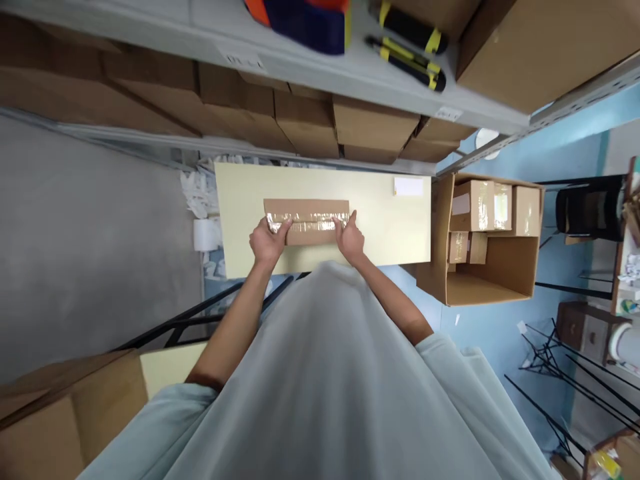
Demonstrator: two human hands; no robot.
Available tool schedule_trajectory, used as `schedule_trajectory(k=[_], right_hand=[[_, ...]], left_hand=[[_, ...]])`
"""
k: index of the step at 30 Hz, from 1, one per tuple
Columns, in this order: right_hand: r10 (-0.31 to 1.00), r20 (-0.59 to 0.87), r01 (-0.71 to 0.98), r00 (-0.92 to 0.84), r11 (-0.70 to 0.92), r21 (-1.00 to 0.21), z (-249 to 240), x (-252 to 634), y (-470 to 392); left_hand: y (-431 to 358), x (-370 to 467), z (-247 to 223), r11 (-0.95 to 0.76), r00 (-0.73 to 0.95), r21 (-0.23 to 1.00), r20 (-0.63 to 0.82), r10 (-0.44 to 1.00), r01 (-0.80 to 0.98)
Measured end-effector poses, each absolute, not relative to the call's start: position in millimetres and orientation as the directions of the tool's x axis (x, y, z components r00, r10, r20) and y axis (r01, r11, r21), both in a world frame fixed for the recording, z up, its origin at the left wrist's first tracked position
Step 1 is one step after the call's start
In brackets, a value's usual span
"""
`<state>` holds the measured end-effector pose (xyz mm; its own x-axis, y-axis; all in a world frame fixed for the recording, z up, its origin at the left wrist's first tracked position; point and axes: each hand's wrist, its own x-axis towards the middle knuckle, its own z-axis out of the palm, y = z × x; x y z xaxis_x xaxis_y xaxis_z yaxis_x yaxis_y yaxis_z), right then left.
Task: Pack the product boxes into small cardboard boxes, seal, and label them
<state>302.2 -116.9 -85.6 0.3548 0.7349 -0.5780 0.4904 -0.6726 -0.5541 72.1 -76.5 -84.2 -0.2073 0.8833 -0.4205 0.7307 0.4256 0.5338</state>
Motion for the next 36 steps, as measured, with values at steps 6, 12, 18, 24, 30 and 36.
schedule_trajectory(k=[6, 12, 18, 24, 30, 36], right_hand=[[0.865, -0.443, 0.647, 0.234, -0.479, -0.593, -53, 318, -115], [0.95, -0.203, 0.711, 0.236, -0.311, -0.631, -46, 324, -129], [0.894, -0.396, 0.656, 0.208, -0.428, -0.622, -78, 299, -163], [0.898, -0.405, 0.618, 0.169, -0.417, -0.667, -112, 270, -190], [0.919, -0.157, 0.755, 0.36, -0.387, -0.529, -68, 288, -112], [0.947, 0.281, 0.934, 0.154, -0.047, -0.353, 79, 325, 54]], left_hand=[[-59, 38, -70, 0.173, 0.07, 0.726, -0.291, 0.954, 0.665], [-52, 14, -74, 0.103, 0.056, 0.763, -0.179, 0.982, 0.639], [-83, -1, -105, 0.237, 0.039, 0.774, -0.32, 0.947, 0.587], [-95, -20, -146, 0.332, 0.003, 0.793, -0.388, 0.922, 0.511], [-60, -24, -145, 0.171, -0.025, 0.824, -0.187, 0.982, 0.54], [-2, 21, -33, -0.102, 0.007, 0.899, 0.11, 0.994, 0.427]])
